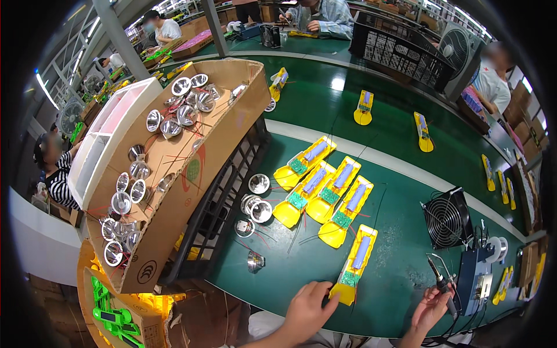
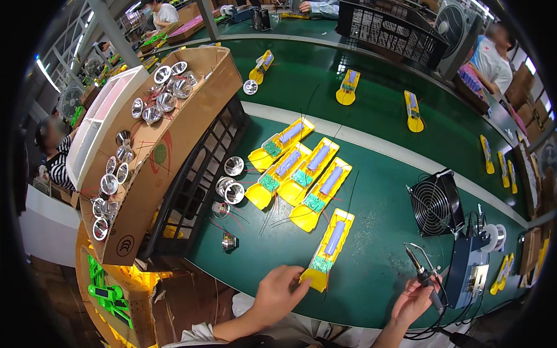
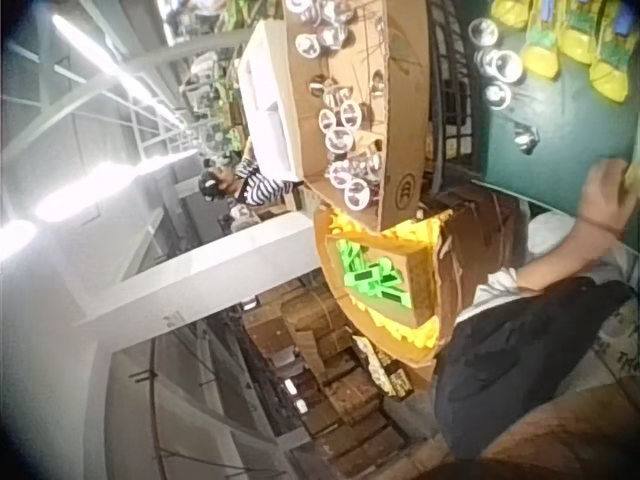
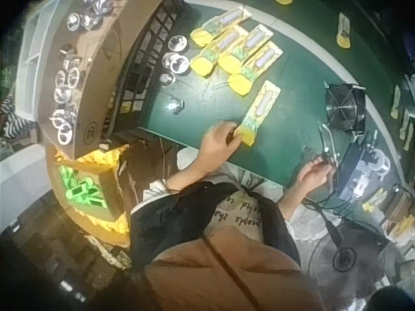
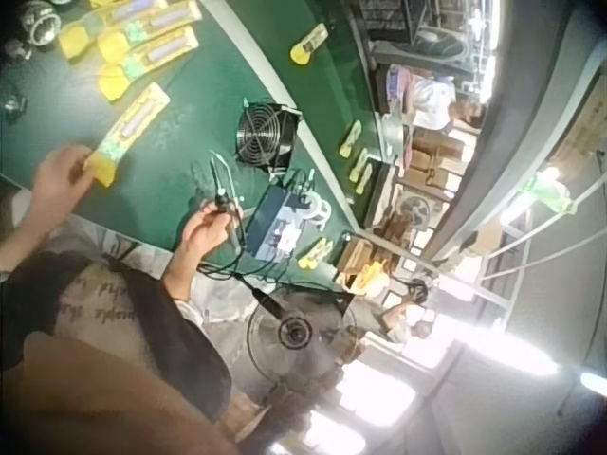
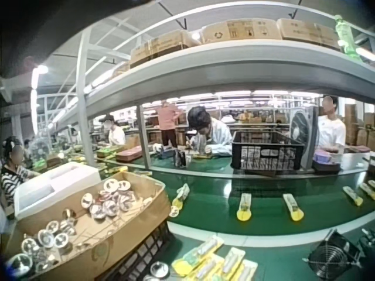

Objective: The person solders wires onto circuit boards inside flashlight casings using a soldering iron and places the assembled flashlights onto a conveyor belt by hand.

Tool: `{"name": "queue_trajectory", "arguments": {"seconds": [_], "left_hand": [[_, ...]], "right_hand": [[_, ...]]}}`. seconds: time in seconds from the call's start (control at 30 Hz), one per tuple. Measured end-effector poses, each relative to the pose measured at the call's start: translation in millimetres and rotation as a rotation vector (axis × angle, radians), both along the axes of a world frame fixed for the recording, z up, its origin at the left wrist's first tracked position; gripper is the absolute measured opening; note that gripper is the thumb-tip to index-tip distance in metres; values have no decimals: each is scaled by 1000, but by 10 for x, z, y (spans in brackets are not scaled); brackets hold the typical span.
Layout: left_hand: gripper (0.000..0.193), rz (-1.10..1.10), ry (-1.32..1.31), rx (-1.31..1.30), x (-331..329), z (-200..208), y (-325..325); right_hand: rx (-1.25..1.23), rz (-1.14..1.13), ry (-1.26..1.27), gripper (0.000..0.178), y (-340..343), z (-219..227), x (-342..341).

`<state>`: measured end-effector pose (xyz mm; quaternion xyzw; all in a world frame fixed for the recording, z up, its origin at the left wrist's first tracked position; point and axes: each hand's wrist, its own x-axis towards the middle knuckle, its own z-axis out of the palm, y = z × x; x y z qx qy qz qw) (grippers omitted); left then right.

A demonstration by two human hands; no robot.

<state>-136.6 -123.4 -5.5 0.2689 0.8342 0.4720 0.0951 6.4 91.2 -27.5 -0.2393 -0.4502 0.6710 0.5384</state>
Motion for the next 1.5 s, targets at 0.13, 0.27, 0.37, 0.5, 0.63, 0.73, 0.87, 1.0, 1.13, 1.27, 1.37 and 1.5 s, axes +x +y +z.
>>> {"name": "queue_trajectory", "arguments": {"seconds": [0.13,0.27,0.37,0.5,0.63,0.73,0.87,1.0,1.13,1.27,1.37,1.5], "left_hand": [[5,-77,-12,454,-54,578,-292],[9,-726,7,1700,9,941,-447],[13,-787,121,1823,-13,1020,-412],[13,-679,48,1859,-57,1018,-417],[11,-620,0,1840,-70,1000,-485],[11,-616,-23,1858,-37,950,-599],[9,-664,17,1907,-127,1026,-571],[8,-404,70,1671,-187,909,-770],[30,286,238,785,-447,390,-921],[37,628,32,307,-753,-79,-736],[25,665,-254,464,-839,-172,-709],[9,698,-251,395,-927,-163,-744]], "right_hand": [[-9,32,-40,32,35,-92,-34],[-21,103,-59,31,93,-103,-68],[-33,138,-47,32,109,-105,-49],[-15,81,-43,30,101,-92,-75],[-12,104,-67,30,121,-75,-124],[-2,90,-71,29,150,-68,-133],[15,174,-48,29,185,-68,-194],[-31,100,-94,29,120,-47,-309],[-3,134,-104,26,110,-79,-271],[7,97,-89,27,161,-46,-150],[-5,38,-97,28,155,-15,-123],[-27,27,-64,24,128,13,-129]]}}
